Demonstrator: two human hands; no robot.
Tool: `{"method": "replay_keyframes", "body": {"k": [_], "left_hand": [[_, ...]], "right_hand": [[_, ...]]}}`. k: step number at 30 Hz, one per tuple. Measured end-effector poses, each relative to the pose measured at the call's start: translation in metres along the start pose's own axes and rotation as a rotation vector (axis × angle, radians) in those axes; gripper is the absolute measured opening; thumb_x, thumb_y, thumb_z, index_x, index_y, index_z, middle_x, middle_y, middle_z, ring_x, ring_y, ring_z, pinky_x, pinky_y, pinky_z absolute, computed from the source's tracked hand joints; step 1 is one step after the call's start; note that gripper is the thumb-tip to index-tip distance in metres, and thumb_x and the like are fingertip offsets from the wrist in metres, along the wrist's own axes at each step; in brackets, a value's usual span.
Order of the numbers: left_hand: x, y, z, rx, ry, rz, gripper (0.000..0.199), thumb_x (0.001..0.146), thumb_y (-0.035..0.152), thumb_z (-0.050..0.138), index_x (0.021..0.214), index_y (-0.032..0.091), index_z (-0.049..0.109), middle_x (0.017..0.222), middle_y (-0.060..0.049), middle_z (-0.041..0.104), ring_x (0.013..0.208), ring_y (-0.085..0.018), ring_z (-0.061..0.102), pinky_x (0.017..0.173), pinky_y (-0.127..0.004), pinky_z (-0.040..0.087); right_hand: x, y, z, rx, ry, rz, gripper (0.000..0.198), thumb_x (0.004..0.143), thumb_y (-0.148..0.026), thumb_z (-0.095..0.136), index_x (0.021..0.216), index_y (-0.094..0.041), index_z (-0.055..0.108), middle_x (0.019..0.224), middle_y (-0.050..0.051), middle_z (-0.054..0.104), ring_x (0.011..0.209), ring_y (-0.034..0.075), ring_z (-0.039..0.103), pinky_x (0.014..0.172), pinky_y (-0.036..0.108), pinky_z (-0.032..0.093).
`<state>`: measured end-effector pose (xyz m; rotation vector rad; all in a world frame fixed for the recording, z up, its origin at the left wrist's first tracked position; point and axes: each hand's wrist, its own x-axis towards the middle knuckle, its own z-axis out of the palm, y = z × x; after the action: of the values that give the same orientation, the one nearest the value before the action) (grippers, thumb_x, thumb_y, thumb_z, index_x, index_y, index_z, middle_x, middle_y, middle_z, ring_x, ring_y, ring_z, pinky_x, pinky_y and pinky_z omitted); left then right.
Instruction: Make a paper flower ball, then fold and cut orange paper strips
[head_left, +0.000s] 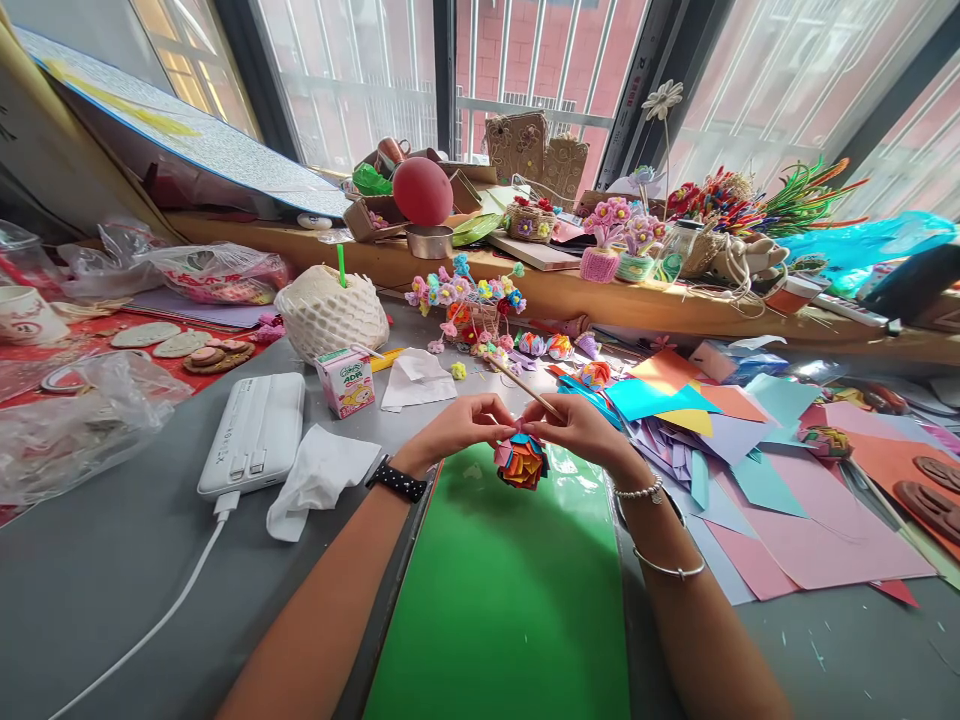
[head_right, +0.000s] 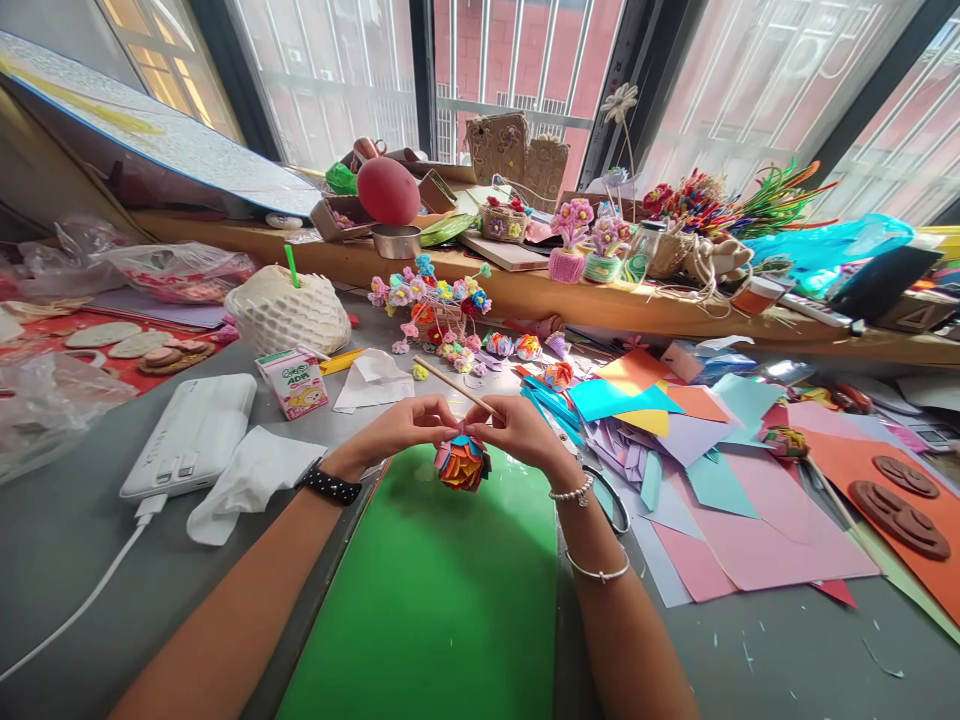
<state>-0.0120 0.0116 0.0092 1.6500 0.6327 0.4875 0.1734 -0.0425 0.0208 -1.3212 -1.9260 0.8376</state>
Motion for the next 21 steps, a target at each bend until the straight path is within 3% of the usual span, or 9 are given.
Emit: {"method": "replay_keyframes", "body": {"k": [11,21], "left_hand": [[-0.0015,0.0019,0.0031,0.001,0.0,0.037,0.029,0.068,0.04,0.061,0.076,0.014,0.051,0.067,0.001,0.057,0.056,-0.011,0.056,0.057,-0.025,0.043],[0.0014,-0.0011,0.0039,0.047,0.018,0.034,0.027,0.069,0.038,0.06,0.075,0.014,0.05,0.067,0.0,0.057,0.058,-0.01,0.056,0.054,-0.023,0.043]], "right_hand": [[-0.0013,-0.0049,-0.0009,-0.047,-0.001,-0.006,0.027,0.074,-0.039,0.055,0.073,-0.014,0.061,0.051,-0.005,0.042,0.046,0.006,0.028,0.041,0.02,0.019],[0.0012,-0.0024,0.0044,-0.112,0.055,-0.011,0.03,0.073,-0.043,0.056,0.071,-0.014,0.062,0.055,-0.002,0.049,0.051,0.008,0.034,0.044,0.02,0.023]]}}
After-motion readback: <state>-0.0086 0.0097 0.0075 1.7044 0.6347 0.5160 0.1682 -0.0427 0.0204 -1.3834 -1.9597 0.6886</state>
